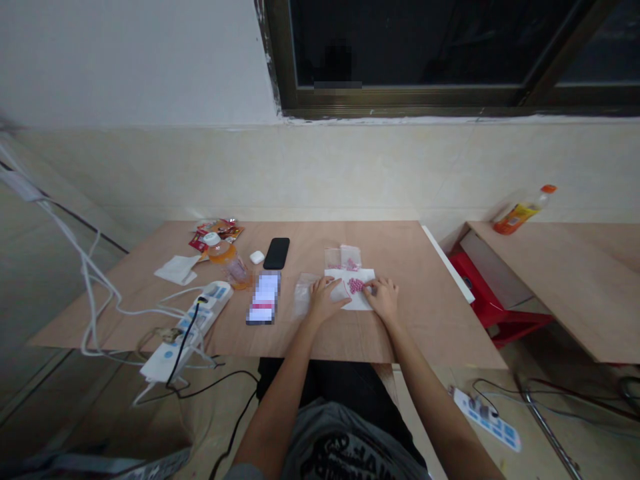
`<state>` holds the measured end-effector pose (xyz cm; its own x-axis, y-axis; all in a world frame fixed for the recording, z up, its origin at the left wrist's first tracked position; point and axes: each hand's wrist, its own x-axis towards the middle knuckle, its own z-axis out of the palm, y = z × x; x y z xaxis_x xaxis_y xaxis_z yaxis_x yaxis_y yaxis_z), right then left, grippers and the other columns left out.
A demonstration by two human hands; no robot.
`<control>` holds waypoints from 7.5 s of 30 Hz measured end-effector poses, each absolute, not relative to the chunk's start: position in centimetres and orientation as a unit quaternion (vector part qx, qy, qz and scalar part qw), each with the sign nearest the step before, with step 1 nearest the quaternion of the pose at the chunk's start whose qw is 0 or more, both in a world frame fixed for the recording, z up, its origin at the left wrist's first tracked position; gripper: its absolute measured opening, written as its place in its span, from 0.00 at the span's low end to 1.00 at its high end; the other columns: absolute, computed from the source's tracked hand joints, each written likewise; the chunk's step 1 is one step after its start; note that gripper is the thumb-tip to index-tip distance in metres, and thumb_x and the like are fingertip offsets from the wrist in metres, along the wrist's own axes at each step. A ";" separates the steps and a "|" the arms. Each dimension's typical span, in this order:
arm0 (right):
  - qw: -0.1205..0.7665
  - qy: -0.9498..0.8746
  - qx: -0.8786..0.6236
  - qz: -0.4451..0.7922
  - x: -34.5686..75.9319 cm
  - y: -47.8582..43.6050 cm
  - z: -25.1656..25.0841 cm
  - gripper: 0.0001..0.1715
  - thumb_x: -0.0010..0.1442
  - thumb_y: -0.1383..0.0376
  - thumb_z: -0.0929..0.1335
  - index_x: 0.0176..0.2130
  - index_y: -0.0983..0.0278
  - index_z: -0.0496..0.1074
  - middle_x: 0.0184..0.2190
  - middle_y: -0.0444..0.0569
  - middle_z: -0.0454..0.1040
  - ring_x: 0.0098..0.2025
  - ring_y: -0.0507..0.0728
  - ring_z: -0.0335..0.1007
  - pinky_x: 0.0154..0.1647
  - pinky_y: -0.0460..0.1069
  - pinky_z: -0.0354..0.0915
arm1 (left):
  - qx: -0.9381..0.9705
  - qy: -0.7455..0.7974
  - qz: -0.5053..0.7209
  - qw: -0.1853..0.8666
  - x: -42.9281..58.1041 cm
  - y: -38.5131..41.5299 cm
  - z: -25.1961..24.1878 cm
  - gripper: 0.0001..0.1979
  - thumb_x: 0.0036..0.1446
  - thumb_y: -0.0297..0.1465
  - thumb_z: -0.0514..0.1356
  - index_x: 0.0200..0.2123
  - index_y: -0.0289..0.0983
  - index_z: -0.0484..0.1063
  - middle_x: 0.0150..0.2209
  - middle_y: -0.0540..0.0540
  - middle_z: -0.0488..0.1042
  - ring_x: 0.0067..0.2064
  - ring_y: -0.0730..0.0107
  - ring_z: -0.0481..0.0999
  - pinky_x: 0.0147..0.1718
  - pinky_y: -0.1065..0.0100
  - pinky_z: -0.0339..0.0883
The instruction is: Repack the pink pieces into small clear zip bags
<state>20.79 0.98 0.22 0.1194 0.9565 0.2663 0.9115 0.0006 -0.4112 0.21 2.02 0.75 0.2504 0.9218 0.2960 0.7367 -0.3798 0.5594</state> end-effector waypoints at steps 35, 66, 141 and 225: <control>0.276 -0.656 -0.699 0.076 20.1 0.4 0.6 0.13 0.59 0.56 0.65 0.37 0.60 0.74 0.39 0.50 0.74 0.46 0.61 0.61 0.45 0.53 0.49 | 0.776 0.540 0.289 0.148 0.2 2.0 0.8 0.29 0.47 0.47 0.66 0.52 0.46 0.69 0.53 0.47 0.68 0.54 0.60 0.65 0.54 0.59 0.54; 0.253 -0.668 -0.697 0.073 20.0 0.3 0.7 0.11 0.59 0.57 0.65 0.35 0.59 0.76 0.39 0.49 0.74 0.45 0.61 0.60 0.44 0.53 0.50 | 0.771 0.543 0.293 0.155 0.2 2.0 0.8 0.27 0.47 0.46 0.66 0.51 0.47 0.70 0.53 0.48 0.68 0.54 0.61 0.65 0.55 0.59 0.54; 0.293 -0.613 -0.727 0.099 19.7 1.6 -0.1 0.16 0.60 0.54 0.65 0.35 0.60 0.76 0.38 0.50 0.74 0.45 0.61 0.61 0.42 0.52 0.49 | 0.775 0.536 0.298 0.151 0.1 2.2 0.5 0.27 0.46 0.45 0.67 0.50 0.46 0.71 0.51 0.47 0.69 0.54 0.59 0.66 0.54 0.58 0.56; 0.374 -0.704 -0.584 0.157 18.3 -0.1 -0.3 0.16 0.62 0.54 0.64 0.36 0.59 0.76 0.38 0.48 0.76 0.45 0.59 0.65 0.48 0.53 0.54 | 0.793 0.510 0.300 0.142 -0.1 2.3 0.0 0.27 0.48 0.46 0.65 0.51 0.46 0.71 0.50 0.45 0.69 0.54 0.59 0.66 0.53 0.59 0.55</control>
<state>18.34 -0.05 -0.29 -0.0393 0.9386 0.3428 0.7034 0.2696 -0.6576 -0.05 2.29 -0.04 0.2983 0.8948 0.3321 0.7247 -0.4388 0.5313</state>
